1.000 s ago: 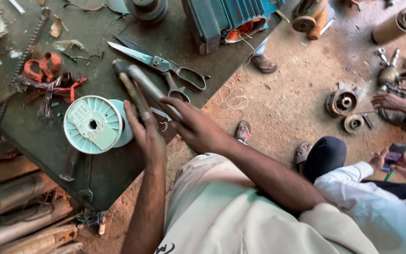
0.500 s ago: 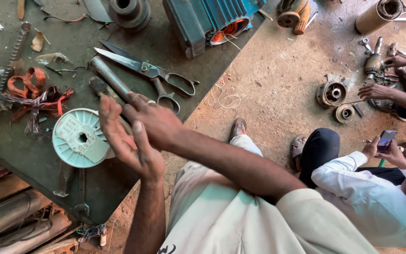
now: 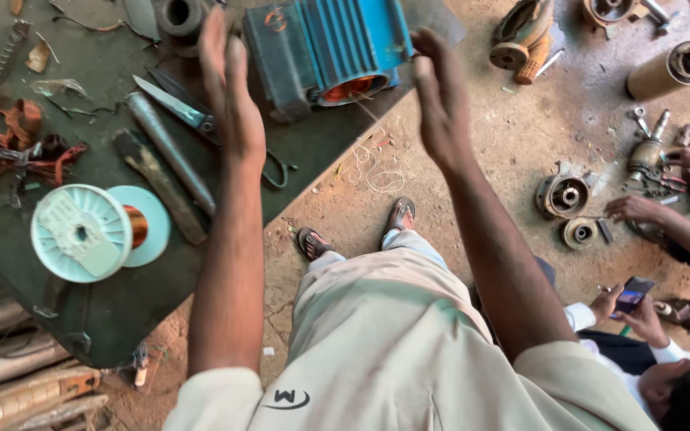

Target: The person retrieves a hammer and a metal rod from a tool drawer, then uses them to tap a blue electric motor on a workbench. The person then uses a thin metal rod to adjust or probe the motor windings.

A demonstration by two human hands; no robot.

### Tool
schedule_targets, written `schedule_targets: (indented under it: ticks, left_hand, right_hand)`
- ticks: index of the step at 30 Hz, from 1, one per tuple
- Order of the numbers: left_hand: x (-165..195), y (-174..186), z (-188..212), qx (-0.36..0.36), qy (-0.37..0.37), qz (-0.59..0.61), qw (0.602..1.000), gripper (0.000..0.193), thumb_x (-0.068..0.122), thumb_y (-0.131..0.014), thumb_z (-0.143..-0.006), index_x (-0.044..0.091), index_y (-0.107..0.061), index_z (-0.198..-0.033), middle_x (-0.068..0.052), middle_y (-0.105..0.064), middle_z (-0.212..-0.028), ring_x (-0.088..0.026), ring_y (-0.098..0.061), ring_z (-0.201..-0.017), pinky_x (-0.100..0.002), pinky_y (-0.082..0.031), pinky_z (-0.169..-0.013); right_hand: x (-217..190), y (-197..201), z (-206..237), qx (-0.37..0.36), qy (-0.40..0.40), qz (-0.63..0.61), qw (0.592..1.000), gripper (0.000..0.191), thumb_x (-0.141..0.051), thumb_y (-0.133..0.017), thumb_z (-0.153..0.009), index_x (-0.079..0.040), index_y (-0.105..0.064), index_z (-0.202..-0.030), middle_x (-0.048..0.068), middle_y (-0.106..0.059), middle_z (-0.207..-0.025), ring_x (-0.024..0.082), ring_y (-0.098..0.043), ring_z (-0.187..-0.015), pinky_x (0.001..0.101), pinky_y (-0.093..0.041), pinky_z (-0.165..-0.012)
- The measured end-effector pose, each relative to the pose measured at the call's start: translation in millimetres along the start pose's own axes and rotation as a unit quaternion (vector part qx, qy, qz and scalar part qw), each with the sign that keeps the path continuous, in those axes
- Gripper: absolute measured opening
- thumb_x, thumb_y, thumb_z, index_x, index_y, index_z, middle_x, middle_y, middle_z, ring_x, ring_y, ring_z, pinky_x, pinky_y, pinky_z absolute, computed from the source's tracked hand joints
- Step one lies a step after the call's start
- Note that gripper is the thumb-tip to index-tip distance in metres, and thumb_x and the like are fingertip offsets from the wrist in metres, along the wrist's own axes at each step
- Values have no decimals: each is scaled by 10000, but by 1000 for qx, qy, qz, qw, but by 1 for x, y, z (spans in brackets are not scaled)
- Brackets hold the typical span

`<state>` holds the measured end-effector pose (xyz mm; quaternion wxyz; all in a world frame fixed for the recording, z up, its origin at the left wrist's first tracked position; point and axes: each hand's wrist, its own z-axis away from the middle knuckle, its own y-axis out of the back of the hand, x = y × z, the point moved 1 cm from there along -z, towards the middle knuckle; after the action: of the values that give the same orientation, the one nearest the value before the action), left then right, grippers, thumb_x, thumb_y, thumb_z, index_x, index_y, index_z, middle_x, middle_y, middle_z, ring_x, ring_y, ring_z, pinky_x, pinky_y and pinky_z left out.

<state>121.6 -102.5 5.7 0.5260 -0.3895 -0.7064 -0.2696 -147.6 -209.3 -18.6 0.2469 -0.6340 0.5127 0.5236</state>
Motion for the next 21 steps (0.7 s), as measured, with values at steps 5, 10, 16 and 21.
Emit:
schedule_targets:
  ticks: [5,10,16,21]
  left_hand:
    - [-6,-29,-6,27,26,-6,999,746,552,-491,-1101,52,-402,-1649,-190,-375,-1690,-290,-274,-1613,-457,-166,-1397]
    - [5,-58,49,127,77,-54,987,712,501,-499,-1085,93,-332,-1644,-164,-317,-1710,-318,-291,-1609,-458,-250,-1319]
    - [12,-56,53,108,97,-45,988,649,303,-636,-1077,75,-351,-1614,-188,-480,-1531,-294,-550,-1370,-421,-498,-1182]
    - [12,-50,59,90,87,-71,990,586,265,-615,-1132,62,-348,-1611,-171,-501,-1534,-259,-538,-1397,-399,-429,-1249]
  right_hand:
    - [7,-4,-11,-96,-32,-75,992,641,-472,-368,-1165,-12,-393,-1611,224,-659,-1431,301,-642,-1329,459,-554,-1140]
    - [-1,22,-13,-133,-22,-83,987,655,-489,-390,-1178,12,-411,-1599,219,-650,-1444,308,-629,-1377,427,-524,-1177]
    - [-5,25,17,40,61,-35,997,420,-279,-518,-1193,23,-502,-1485,233,-646,-1311,273,-638,-1259,405,-520,-1112]
    - [-3,6,53,-93,-30,24,995,270,-176,-624,-1091,-43,-602,-1325,151,-719,-890,260,-721,-801,416,-565,-732]
